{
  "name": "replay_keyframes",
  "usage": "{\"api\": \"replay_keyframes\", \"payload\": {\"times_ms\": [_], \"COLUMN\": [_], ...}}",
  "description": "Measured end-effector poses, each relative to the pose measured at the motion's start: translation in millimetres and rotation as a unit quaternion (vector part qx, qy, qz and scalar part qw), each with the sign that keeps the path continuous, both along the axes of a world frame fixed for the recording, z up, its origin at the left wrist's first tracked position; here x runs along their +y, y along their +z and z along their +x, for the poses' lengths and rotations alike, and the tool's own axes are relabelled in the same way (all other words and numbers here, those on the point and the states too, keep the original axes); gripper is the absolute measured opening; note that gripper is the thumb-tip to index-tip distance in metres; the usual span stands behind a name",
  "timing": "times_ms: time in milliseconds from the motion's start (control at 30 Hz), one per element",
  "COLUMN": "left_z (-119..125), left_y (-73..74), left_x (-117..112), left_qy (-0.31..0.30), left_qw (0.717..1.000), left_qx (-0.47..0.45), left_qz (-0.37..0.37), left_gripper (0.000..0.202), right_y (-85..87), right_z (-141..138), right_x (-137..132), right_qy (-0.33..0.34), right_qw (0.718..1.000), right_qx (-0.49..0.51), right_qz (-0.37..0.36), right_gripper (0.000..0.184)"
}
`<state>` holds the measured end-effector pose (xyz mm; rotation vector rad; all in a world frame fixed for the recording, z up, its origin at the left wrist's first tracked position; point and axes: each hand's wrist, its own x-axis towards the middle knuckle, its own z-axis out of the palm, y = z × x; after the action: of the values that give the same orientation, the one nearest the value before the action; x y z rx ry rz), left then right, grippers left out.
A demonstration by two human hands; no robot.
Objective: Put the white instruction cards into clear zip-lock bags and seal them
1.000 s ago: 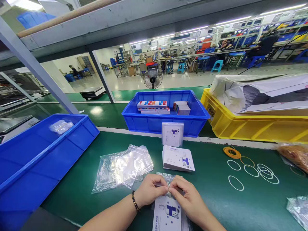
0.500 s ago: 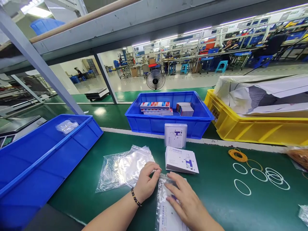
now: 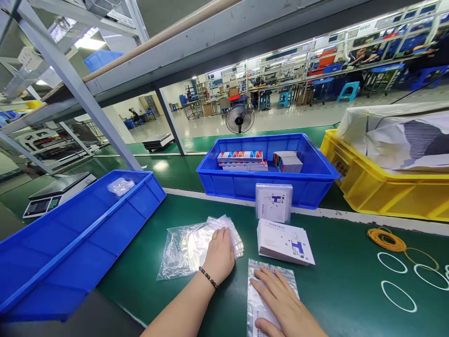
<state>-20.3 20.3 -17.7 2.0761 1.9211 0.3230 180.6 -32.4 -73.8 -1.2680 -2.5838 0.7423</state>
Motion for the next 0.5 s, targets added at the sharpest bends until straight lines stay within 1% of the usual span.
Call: {"api": "replay_keyframes", "payload": {"times_ms": [133, 300, 400, 433, 500], "left_z": [0.1, 1.8, 0.4, -0.5, -2.7], "left_y": [-0.6, -2.7, 1.5, 3.4, 6.5], "left_x": [0.3, -0.8, -0.3, 0.2, 1.2], "left_qy": [-0.014, -0.034, -0.004, 0.015, 0.045], "left_qw": [1.0, 0.999, 0.999, 0.999, 0.999], "left_qx": [0.015, 0.034, 0.019, 0.013, 0.01], "left_qz": [0.015, 0.014, 0.037, 0.036, 0.01], "left_gripper": [0.033, 0.022, 0.017, 0.017, 0.019], "right_y": [1.1, -8.7, -10.1, -8.7, -4.3], "right_z": [2.1, 4.8, 5.3, 5.1, 4.1], "right_x": [0.5, 3.6, 5.6, 6.0, 6.3], "right_qy": [-0.02, -0.033, -0.03, -0.03, -0.031], "right_qw": [0.999, 0.996, 0.995, 0.995, 0.994], "right_qx": [0.014, 0.041, 0.043, 0.048, 0.059], "right_qz": [0.037, 0.072, 0.082, 0.086, 0.091], "right_gripper": [0.05, 0.045, 0.043, 0.042, 0.04]}}
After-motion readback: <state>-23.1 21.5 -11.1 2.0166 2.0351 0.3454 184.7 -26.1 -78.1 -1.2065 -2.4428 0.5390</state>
